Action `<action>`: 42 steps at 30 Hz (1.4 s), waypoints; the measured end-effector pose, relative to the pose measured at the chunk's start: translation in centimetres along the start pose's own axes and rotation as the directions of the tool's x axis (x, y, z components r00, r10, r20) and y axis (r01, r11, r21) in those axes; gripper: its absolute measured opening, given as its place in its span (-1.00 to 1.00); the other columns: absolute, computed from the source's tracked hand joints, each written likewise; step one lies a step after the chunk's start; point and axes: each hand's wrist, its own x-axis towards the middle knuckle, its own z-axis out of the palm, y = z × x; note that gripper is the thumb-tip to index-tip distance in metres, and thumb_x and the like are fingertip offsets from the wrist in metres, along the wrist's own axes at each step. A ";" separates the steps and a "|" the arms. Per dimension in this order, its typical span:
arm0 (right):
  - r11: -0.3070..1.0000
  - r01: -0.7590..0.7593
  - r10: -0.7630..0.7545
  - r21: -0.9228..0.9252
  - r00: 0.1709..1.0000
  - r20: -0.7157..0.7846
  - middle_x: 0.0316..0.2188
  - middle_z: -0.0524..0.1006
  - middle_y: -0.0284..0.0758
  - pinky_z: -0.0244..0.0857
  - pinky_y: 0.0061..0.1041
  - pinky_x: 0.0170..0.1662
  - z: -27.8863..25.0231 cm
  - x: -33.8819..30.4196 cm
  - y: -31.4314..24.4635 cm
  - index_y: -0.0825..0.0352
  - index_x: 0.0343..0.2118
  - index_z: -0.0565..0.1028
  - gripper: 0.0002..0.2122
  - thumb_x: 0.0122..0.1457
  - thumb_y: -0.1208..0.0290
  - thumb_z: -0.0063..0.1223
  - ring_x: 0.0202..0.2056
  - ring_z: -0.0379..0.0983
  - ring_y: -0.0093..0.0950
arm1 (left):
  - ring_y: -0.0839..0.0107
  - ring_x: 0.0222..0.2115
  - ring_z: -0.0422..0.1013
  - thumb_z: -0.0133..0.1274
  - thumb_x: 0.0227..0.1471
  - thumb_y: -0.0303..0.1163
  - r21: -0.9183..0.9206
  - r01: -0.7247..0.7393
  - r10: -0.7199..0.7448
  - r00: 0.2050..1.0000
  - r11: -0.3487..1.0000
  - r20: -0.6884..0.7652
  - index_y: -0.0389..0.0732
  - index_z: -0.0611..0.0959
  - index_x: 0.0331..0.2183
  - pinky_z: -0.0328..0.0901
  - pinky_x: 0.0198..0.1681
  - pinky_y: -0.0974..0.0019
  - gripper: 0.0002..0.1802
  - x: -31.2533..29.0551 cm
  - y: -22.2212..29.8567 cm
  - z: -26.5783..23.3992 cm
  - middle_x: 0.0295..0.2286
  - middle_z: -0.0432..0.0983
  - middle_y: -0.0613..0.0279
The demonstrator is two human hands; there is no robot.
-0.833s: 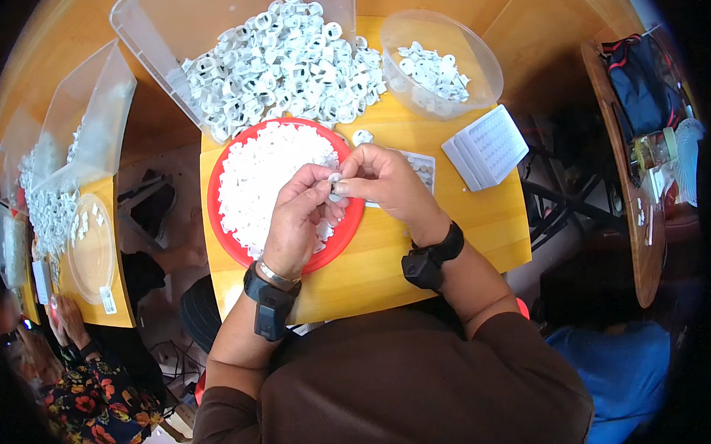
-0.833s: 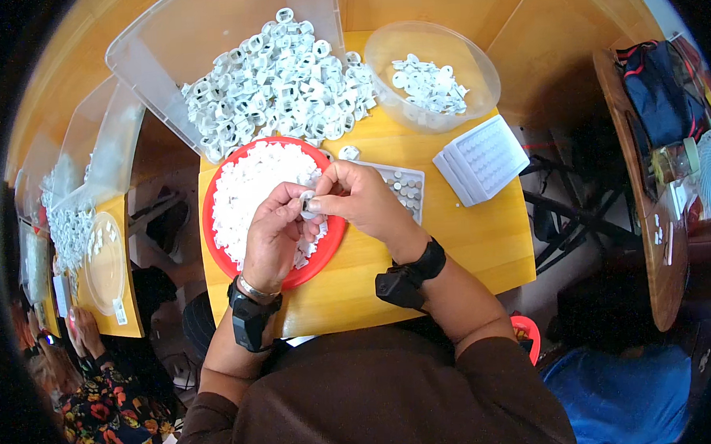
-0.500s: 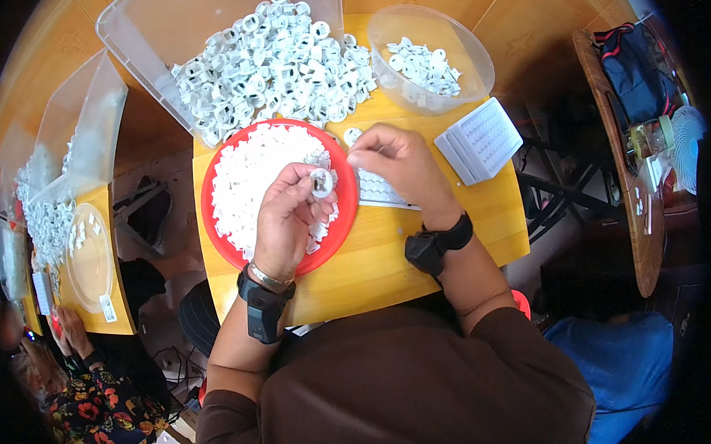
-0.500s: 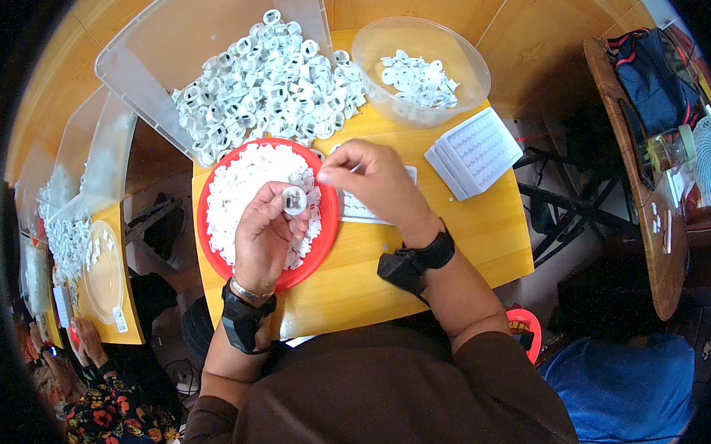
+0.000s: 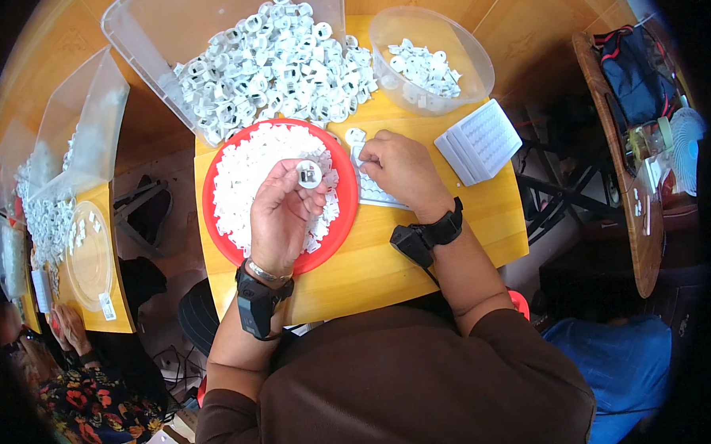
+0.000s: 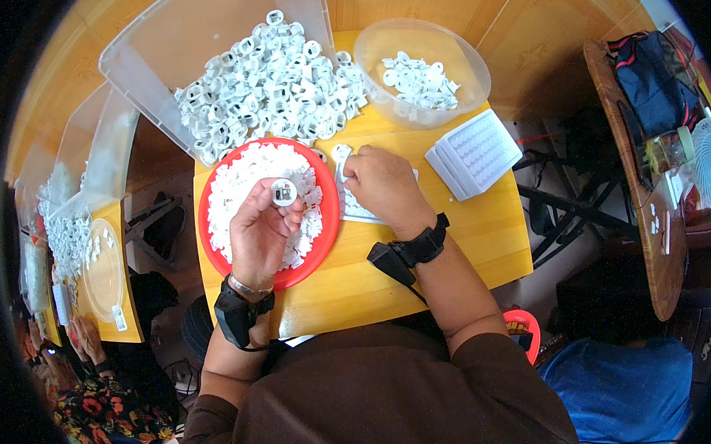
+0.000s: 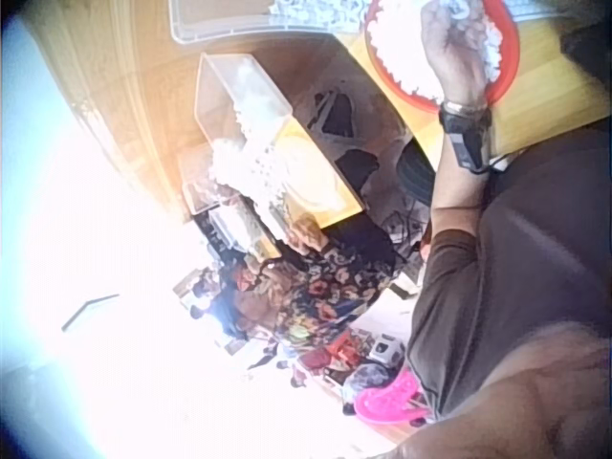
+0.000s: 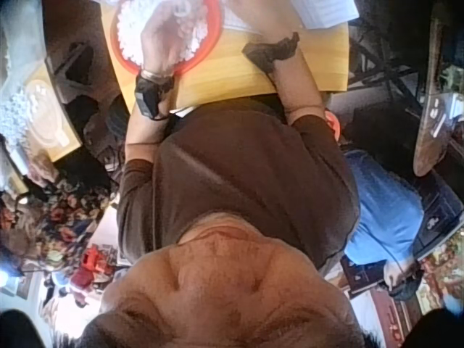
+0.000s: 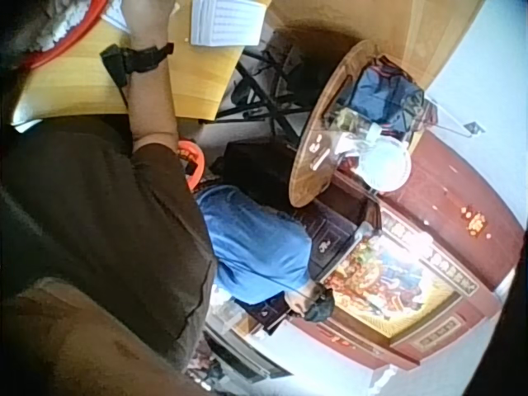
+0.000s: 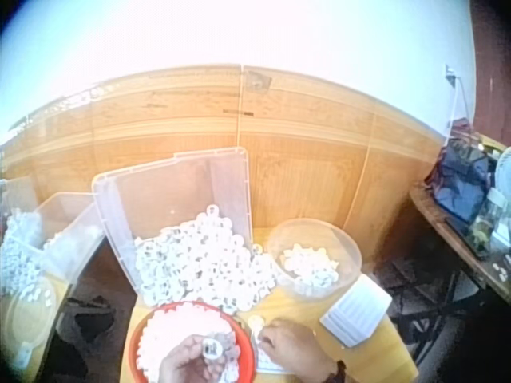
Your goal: Manually inspecting and assembling small white plastic components by inserting a circular piece into a plastic cap.
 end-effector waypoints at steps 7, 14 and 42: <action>0.998 0.049 -0.050 -0.037 0.998 -0.026 -0.48 0.48 -0.22 0.31 -0.22 -0.29 1.2 0.5 0.2 0.31 -0.53 0.52 -0.90 0.02 0.43 0.02 -0.35 0.44 -0.17 | 0.47 -0.43 0.48 -0.07 0.15 -0.34 -0.115 0.033 -0.038 0.998 0.993 -0.040 -0.20 0.50 -0.21 0.36 -0.34 0.45 -0.81 -0.6 0.2 -0.7 -0.33 0.55 0.19; 1.000 -0.029 0.028 0.003 0.999 0.041 -0.43 0.46 -0.17 0.28 -0.26 -0.26 -0.6 -0.7 -0.5 0.38 -0.47 0.49 -0.93 -0.02 0.50 0.05 -0.32 0.43 -0.17 | 0.48 -0.56 0.46 -0.09 0.17 -0.38 -0.133 0.063 -0.054 0.996 0.989 0.070 -0.22 0.48 -0.22 0.36 -0.47 0.49 -0.84 1.0 -2.6 -1.1 -0.46 0.52 0.13; 0.987 -0.158 0.154 0.002 0.965 0.211 -0.54 0.43 -0.13 0.29 -0.39 -0.38 -2.8 -0.6 -1.0 0.48 -0.46 0.41 -0.80 -0.23 0.63 0.15 -0.48 0.41 -0.25 | 0.50 -0.59 0.45 -0.12 0.18 -0.38 -0.090 0.051 -0.048 0.998 0.995 0.035 -0.20 0.45 -0.25 0.32 -0.53 0.50 -0.87 0.3 -1.2 -1.1 -0.49 0.51 0.17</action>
